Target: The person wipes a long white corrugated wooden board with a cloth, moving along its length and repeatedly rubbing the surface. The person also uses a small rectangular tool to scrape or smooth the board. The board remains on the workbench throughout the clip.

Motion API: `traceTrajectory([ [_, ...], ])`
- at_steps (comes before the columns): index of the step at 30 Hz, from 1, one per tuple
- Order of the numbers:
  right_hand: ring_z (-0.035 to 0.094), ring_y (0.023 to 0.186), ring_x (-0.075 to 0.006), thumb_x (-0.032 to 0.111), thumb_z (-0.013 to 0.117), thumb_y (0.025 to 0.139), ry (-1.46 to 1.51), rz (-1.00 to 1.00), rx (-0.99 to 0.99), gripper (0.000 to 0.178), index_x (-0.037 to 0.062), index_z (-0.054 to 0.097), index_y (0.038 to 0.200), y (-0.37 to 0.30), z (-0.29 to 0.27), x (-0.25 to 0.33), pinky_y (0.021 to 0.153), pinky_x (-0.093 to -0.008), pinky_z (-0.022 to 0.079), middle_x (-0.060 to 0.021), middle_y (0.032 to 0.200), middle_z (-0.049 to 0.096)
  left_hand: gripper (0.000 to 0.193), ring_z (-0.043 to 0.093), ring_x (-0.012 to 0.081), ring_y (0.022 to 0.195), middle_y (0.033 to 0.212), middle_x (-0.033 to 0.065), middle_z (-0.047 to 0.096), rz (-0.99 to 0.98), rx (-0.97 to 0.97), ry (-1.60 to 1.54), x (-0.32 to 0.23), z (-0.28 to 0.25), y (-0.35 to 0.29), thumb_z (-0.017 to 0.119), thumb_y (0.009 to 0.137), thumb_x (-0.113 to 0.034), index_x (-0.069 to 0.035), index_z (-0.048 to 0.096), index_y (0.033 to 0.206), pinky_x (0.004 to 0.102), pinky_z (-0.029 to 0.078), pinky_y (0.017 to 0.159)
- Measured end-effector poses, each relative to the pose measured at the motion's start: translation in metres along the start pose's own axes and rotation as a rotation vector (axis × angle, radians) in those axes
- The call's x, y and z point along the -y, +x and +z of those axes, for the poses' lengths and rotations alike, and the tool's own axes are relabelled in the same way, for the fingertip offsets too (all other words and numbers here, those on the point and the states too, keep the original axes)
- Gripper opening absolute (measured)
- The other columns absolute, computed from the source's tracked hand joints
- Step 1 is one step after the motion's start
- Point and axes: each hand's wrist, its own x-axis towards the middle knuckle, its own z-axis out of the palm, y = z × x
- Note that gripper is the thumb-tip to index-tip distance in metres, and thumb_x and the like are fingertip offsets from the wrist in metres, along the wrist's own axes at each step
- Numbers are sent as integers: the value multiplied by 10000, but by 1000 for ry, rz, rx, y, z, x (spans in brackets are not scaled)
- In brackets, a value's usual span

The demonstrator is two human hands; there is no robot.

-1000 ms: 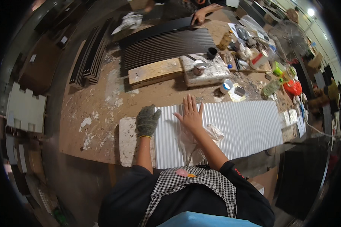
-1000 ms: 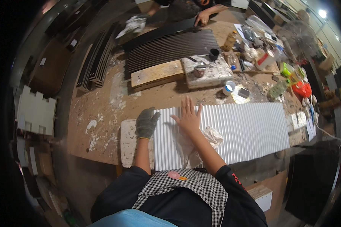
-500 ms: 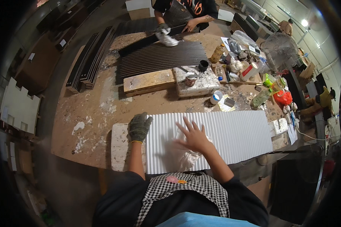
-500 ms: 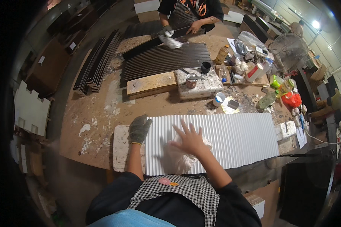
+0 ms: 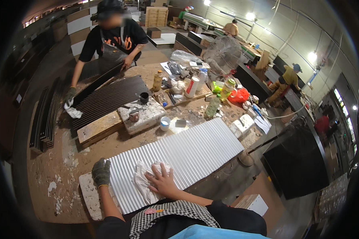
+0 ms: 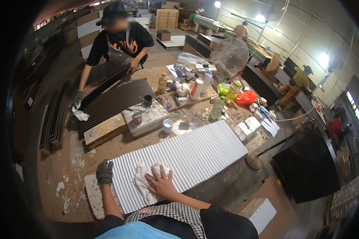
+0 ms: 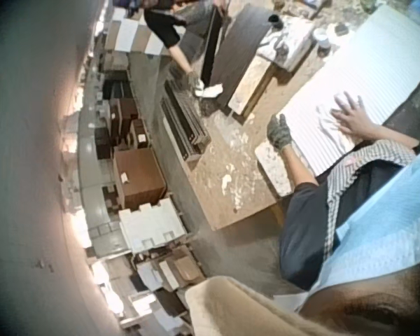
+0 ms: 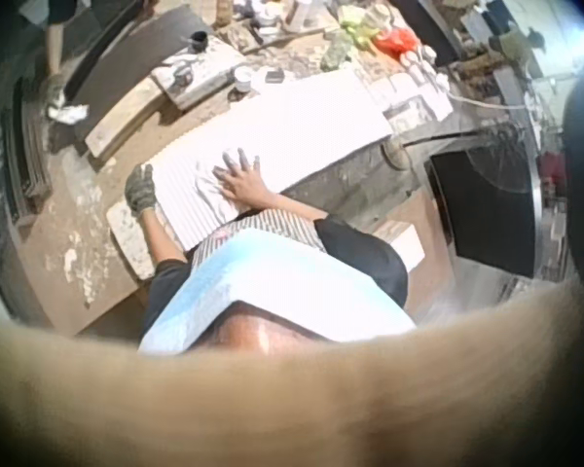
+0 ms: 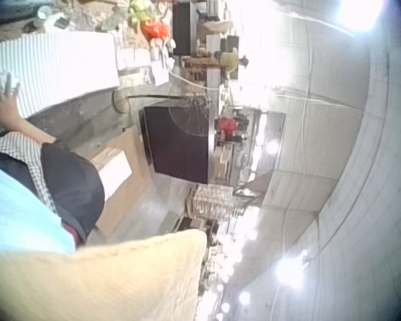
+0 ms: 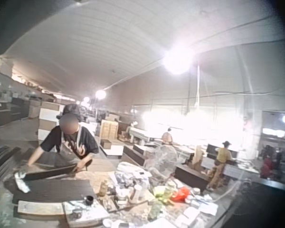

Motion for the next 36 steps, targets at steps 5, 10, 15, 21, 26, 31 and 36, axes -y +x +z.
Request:
traceTrajectory([
  [5, 289, 1494, -584, 525, 667, 962, 14, -11, 3, 664, 341, 480, 1571, 3, -3, 6, 995, -840, 361, -202, 1659, 337, 523, 654, 383, 1210, 1320, 190, 698, -53, 36, -19, -1, -2, 1, 645, 1007, -469, -56, 703, 1322, 503, 502, 1071],
  [10, 438, 1392, -537, 363, 692, 947, 9, -198, -32, 599, 297, 533, 1521, 2, 13, 5, 966, -740, 456, -207, 1625, 371, 520, 646, 386, 1234, 1335, 196, 693, -54, 40, -3, -4, -4, -1, 646, 1014, -450, -38, 694, 1327, 483, 499, 1080],
  [15, 589, 1178, -424, 281, 631, 942, 82, -350, 128, 358, 213, 693, 1288, 31, 3, 5, 835, -594, 534, -159, 1384, 561, 519, 623, 412, 1262, 1371, 222, 672, 12, 77, -44, -6, -10, -2, 609, 1045, -435, -7, 682, 1330, 484, 475, 1097],
  [21, 701, 760, -365, 279, 774, 778, 361, -175, 188, 266, 199, 798, 1031, 122, -88, 0, 657, -462, 566, -169, 1219, 598, 575, 631, 421, 1237, 1342, 234, 686, -15, 90, 3, 0, 1, 3, 565, 1073, -486, 9, 676, 1343, 476, 481, 1082],
  [26, 718, 770, -281, 304, 740, 868, 141, -239, -126, 279, 113, 757, 1071, 156, -132, 8, 561, -406, 565, -168, 1258, 572, 587, 632, 367, 1265, 1382, 203, 673, -18, 173, 35, 14, 20, 17, 530, 1089, -501, -14, 648, 1394, 449, 495, 1091],
  [31, 649, 1069, -357, 371, 712, 928, 330, -233, -157, 373, 119, 710, 1203, 141, -42, 24, 863, -520, 539, -164, 1345, 539, 579, 594, 327, 1344, 1466, 188, 626, -25, 274, 80, 20, 17, 18, 501, 1107, -467, -22, 592, 1466, 416, 463, 1139],
  [36, 131, 1613, -496, 524, 602, 969, 372, -254, -128, 616, 223, 556, 1504, 107, 62, 31, 1205, -740, 175, -203, 1732, 253, 530, 637, 408, 1238, 1336, 248, 681, 78, 164, -92, 10, 3, 10, 588, 1062, -443, 2, 671, 1337, 464, 490, 1073],
])
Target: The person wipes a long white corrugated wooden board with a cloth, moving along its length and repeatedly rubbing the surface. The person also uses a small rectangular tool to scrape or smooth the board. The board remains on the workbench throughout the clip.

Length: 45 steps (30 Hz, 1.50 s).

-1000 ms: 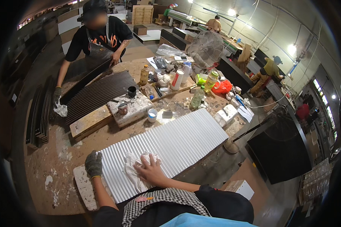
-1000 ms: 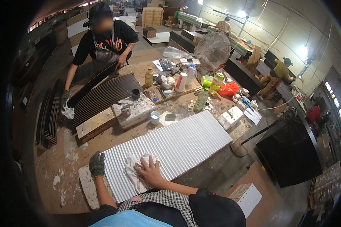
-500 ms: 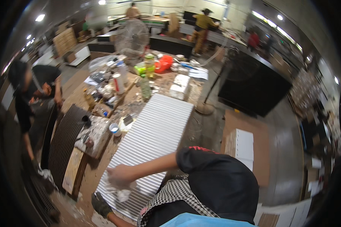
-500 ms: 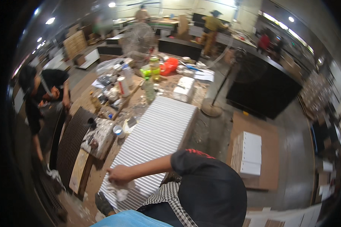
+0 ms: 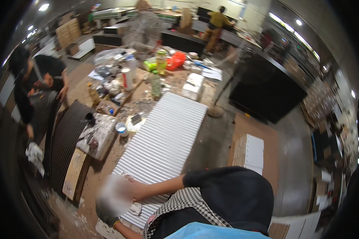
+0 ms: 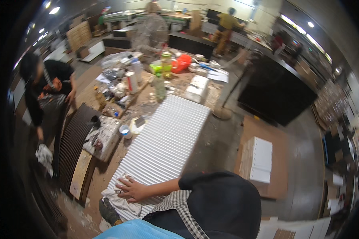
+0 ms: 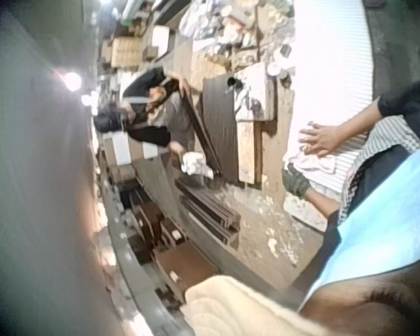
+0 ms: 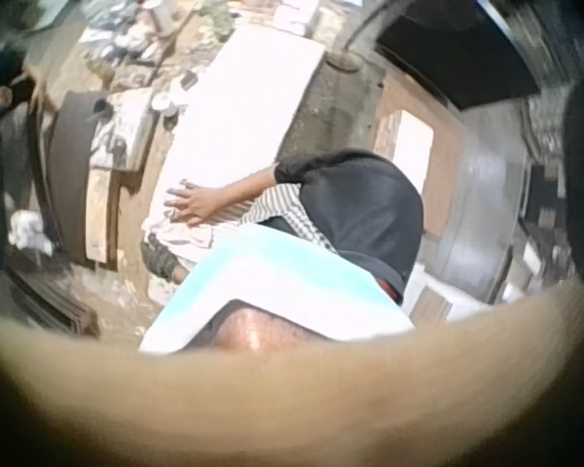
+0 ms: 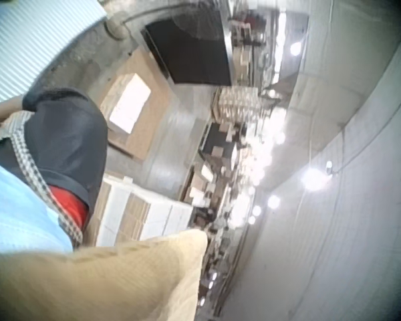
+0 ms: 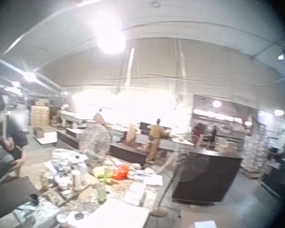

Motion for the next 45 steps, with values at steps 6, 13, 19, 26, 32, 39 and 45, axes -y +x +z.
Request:
traceTrajectory([
  [6, 117, 1623, -457, 497, 546, 1020, -101, 68, 68, 624, 234, 491, 1583, -9, 0, 7, 1233, -694, 141, -157, 1750, 241, 466, 668, 406, 1175, 1276, 240, 709, -41, -90, 60, -22, -14, -11, 645, 1031, -397, -5, 705, 1276, 479, 514, 1021],
  [13, 138, 1625, -431, 523, 508, 1054, -163, 65, 84, 606, 310, 448, 1618, -5, -14, 13, 1255, -670, 81, -124, 1752, 261, 432, 674, 399, 1141, 1210, 224, 721, 2, -182, 88, -21, -12, -14, 667, 1014, -374, -21, 709, 1259, 488, 520, 1009],
  [19, 161, 1610, -460, 515, 529, 1045, -161, 33, 41, 606, 274, 470, 1598, -8, -16, 12, 1229, -716, 134, -159, 1721, 302, 431, 680, 403, 1119, 1203, 228, 723, 20, -185, 98, -5, 1, -9, 672, 1010, -371, -24, 709, 1264, 482, 529, 997],
  [26, 173, 1566, -557, 587, 576, 1003, -265, 136, 281, 637, 241, 553, 1537, 9, -21, 24, 1177, -789, 168, -219, 1709, 287, 413, 677, 411, 973, 1026, 201, 723, 106, -250, 110, 4, 6, -6, 676, 975, -439, -55, 718, 1121, 521, 530, 869],
  [32, 181, 1505, -668, 648, 556, 988, -374, 212, 362, 726, 45, 641, 1383, 28, -18, 53, 1133, -851, 126, -318, 1637, 360, 467, 689, 386, 1045, 1097, 186, 743, 59, -205, 163, 9, 9, -6, 638, 983, -498, -80, 721, 1172, 513, 530, 931],
  [39, 81, 1537, -658, 675, 520, 1006, -330, 168, 347, 819, -24, 592, 1428, 24, -24, 55, 1182, -815, 43, -345, 1657, 299, 507, 668, 376, 1132, 1182, 179, 732, -10, -184, 123, 5, 5, -10, 635, 980, -505, -89, 693, 1263, 515, 505, 995],
  [45, 157, 1512, -667, 666, 506, 1006, -366, 126, 253, 742, 39, 637, 1382, 22, -17, 49, 1144, -833, 113, -344, 1624, 353, 516, 660, 367, 1172, 1218, 166, 731, -24, -149, 110, -2, -2, -9, 642, 977, -507, -93, 704, 1278, 507, 495, 1027],
])
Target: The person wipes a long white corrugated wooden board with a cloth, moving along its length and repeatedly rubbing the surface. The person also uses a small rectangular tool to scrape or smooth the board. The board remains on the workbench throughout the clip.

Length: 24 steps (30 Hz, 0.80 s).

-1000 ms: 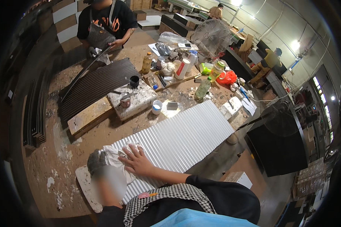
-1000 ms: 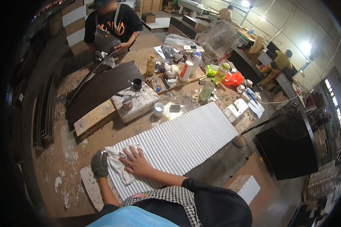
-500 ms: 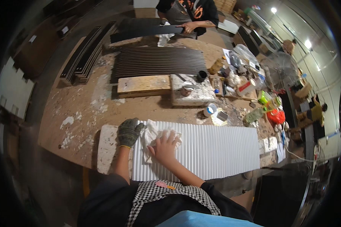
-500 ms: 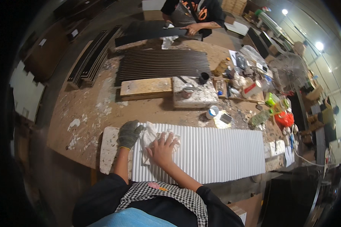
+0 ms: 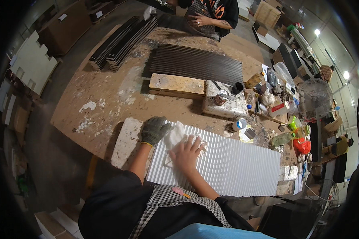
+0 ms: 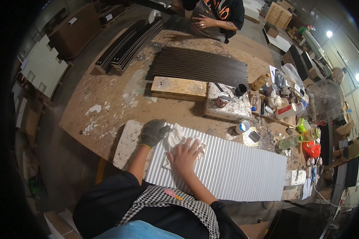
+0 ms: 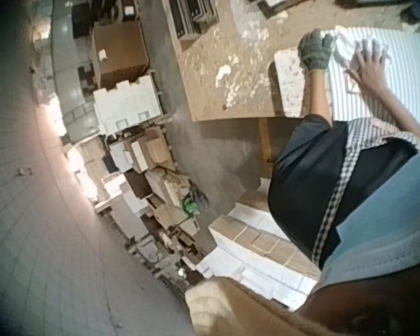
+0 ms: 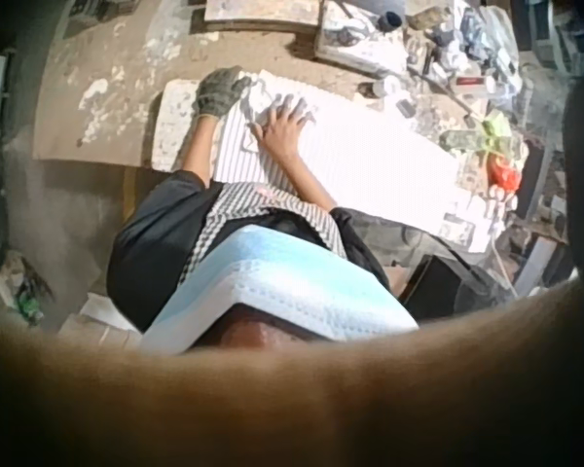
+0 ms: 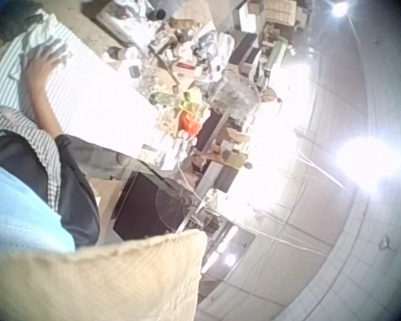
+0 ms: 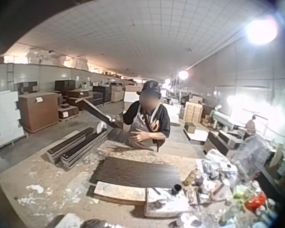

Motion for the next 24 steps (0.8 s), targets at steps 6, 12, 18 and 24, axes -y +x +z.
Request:
traceTrajectory([
  [6, 139, 1522, -655, 679, 503, 1001, 0, 2, -27, 754, 62, 631, 1414, -2, 6, -1, 1165, -822, 85, -340, 1636, 338, 473, 668, 378, 1059, 1062, 172, 733, 48, -94, -9, -4, -4, -4, 620, 979, -497, -78, 687, 1188, 529, 511, 949],
  [12, 122, 1531, -651, 685, 519, 990, 55, 6, 5, 762, 59, 631, 1410, -3, 11, 0, 1153, -837, 90, -341, 1645, 319, 470, 678, 377, 1048, 1074, 162, 740, 17, -37, 45, -1, 0, 1, 606, 975, -517, -103, 700, 1175, 529, 515, 932],
  [18, 116, 1547, -628, 660, 542, 988, 6, 8, -66, 740, 53, 638, 1400, -2, 14, -2, 1161, -821, 105, -322, 1642, 340, 483, 679, 394, 1037, 1084, 196, 741, 50, -40, 5, 4, 6, 4, 635, 972, -503, -58, 707, 1145, 527, 522, 942],
  [24, 129, 1540, -633, 660, 554, 984, 72, 27, -34, 757, 2, 656, 1346, -1, 15, -2, 1164, -820, 84, -336, 1648, 329, 453, 676, 370, 1057, 1085, 172, 736, 30, -59, -19, 4, 4, 0, 654, 969, -486, -74, 702, 1148, 512, 514, 961],
])
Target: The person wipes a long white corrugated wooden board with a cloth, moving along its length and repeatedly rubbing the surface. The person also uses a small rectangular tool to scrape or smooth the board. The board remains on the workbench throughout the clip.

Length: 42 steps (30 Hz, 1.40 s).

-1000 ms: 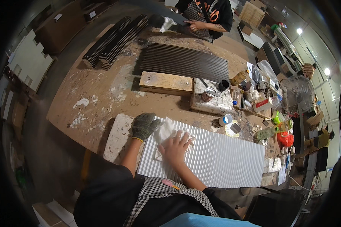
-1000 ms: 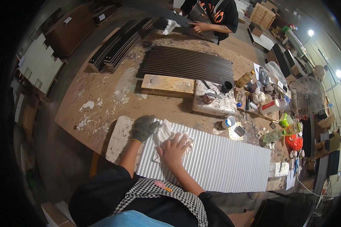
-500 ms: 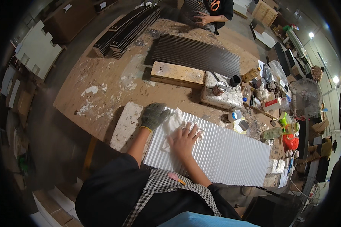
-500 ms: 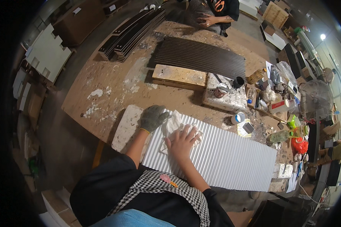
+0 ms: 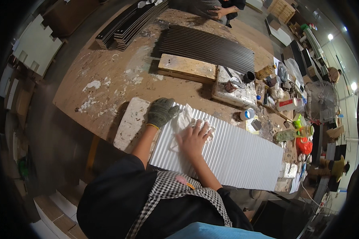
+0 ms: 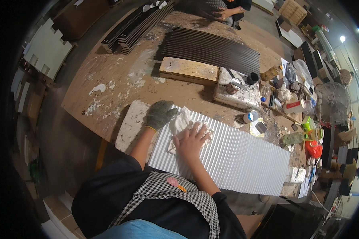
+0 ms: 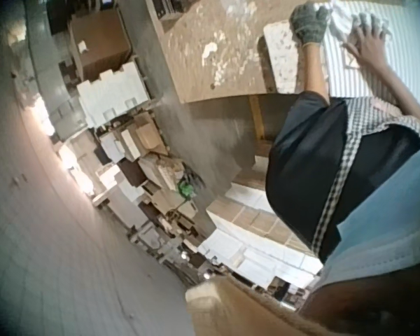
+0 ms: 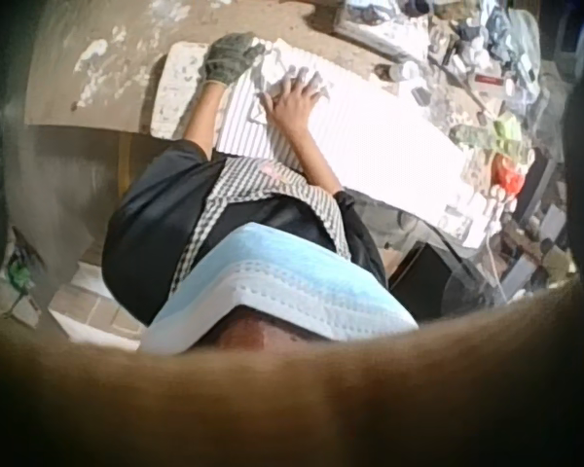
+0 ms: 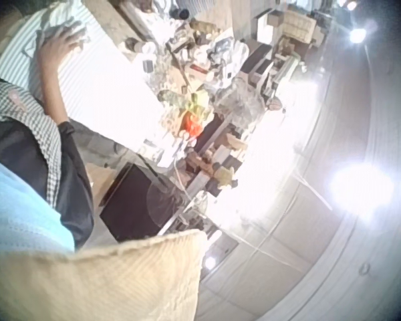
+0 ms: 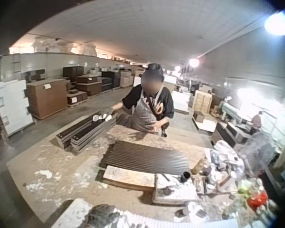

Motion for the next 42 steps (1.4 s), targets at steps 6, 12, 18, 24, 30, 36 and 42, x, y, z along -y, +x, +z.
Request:
traceTrajectory([
  [6, 130, 1531, -647, 656, 568, 980, 49, -39, -88, 765, -40, 662, 1281, -1, 6, -2, 1167, -823, 65, -341, 1639, 335, 444, 675, 366, 1059, 1100, 167, 730, 3, 15, 6, 0, 1, 1, 641, 979, -492, -93, 703, 1166, 507, 515, 955],
  [12, 135, 1530, -647, 653, 576, 976, 46, -38, -92, 758, -38, 664, 1276, -2, 9, -4, 1165, -825, 68, -343, 1631, 343, 442, 674, 371, 1077, 1134, 166, 727, -21, 46, 23, 2, 4, 0, 631, 986, -493, -108, 711, 1190, 506, 515, 965],
  [18, 122, 1533, -650, 668, 558, 979, 46, -32, -89, 748, -16, 669, 1262, 0, 10, -4, 1166, -826, 52, -345, 1635, 340, 442, 677, 373, 1064, 1106, 166, 729, -29, 44, 46, 0, 1, 3, 635, 980, -496, -105, 709, 1172, 509, 518, 955],
  [24, 111, 1542, -640, 684, 527, 989, 51, -7, -28, 775, -12, 659, 1303, 0, 8, -3, 1171, -821, 43, -338, 1641, 338, 424, 685, 350, 1001, 1003, 159, 730, 23, 14, 51, -4, -5, 1, 620, 986, -509, -101, 701, 1064, 500, 535, 911],
  [30, 118, 1541, -634, 687, 525, 990, 34, -19, -57, 775, -10, 662, 1298, 0, 7, -3, 1170, -818, 65, -334, 1638, 341, 430, 684, 357, 1006, 1007, 162, 733, 37, 3, 54, 1, 2, 2, 628, 982, -504, -96, 706, 1093, 499, 534, 914],
  [36, 127, 1538, -635, 680, 539, 983, 10, -17, -39, 786, -14, 654, 1332, 0, 10, -5, 1171, -817, 63, -333, 1640, 335, 446, 678, 367, 1037, 1045, 172, 735, 24, 7, 29, 0, 0, 0, 634, 982, -491, -81, 704, 1143, 505, 522, 942],
  [42, 123, 1537, -636, 669, 553, 977, 4, -23, -48, 774, -16, 658, 1322, -1, 8, -4, 1166, -826, 56, -336, 1639, 334, 442, 677, 379, 1039, 1053, 179, 735, 20, -27, -24, -4, -3, -1, 641, 975, -493, -86, 705, 1135, 513, 521, 939],
])
